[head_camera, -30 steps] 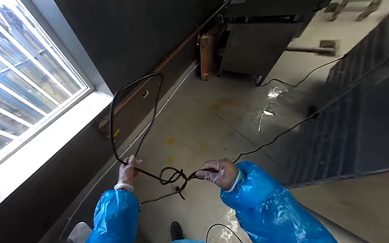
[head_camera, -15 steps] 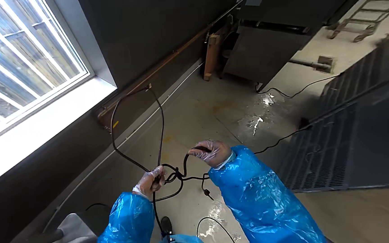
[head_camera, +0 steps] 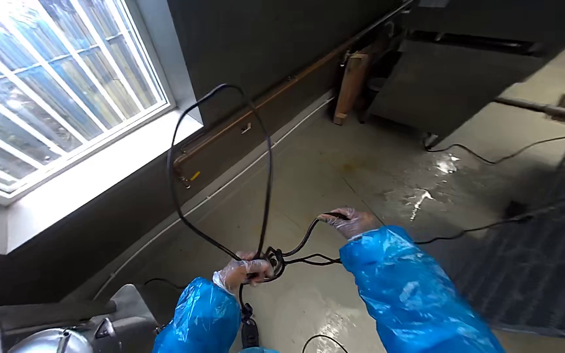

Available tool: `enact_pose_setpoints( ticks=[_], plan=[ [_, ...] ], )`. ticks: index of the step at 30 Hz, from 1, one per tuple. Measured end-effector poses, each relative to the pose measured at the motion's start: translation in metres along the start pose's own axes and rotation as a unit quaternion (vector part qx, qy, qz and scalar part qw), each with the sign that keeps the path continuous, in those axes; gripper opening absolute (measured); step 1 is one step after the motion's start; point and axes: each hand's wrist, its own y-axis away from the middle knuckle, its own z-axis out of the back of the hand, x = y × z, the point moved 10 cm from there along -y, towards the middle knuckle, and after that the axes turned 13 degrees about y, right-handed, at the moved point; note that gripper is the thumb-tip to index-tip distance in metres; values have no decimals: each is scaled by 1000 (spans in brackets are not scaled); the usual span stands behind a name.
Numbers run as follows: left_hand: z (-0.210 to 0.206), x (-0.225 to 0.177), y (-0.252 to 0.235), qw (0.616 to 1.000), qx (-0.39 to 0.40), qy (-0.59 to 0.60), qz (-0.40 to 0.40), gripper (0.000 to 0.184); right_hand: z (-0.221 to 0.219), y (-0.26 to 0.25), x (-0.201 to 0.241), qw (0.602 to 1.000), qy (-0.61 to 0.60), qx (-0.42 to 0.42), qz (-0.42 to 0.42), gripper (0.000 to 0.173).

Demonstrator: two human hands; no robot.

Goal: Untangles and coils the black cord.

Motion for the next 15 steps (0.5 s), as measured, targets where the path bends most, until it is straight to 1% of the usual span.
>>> enact_pose_setpoints(
  ticks=[1,3,4,6,9,11,13,14,15],
  plan=[
    [-8,1,2,999,37,-5,9,10,-13,-10,0,1000,-6,24,-1,36],
    [-23,4,4,994,102,-8,29,10,-36,-26,7,998,-39,35,27,34],
    [-30,6,5,991,126,-17,45,11,-49,-32,19,996,-43,39,61,32],
    [-45,13,10,983,151,-45,96,8,-80,-29,52,985,-50,87,141,30],
    [-67,23,15,968,161,-97,164,11,-117,-3,101,953,-68,130,264,25],
    [-77,23,15,963,158,-131,175,14,-135,25,133,928,-15,229,293,28],
    [-78,9,11,963,132,-184,144,18,-129,59,158,886,33,318,335,30],
    [-73,-4,10,965,99,-214,117,17,-118,68,167,873,21,318,368,27],
    [-66,-15,10,964,70,-240,86,16,-101,70,170,870,-17,283,405,23]
  ],
)
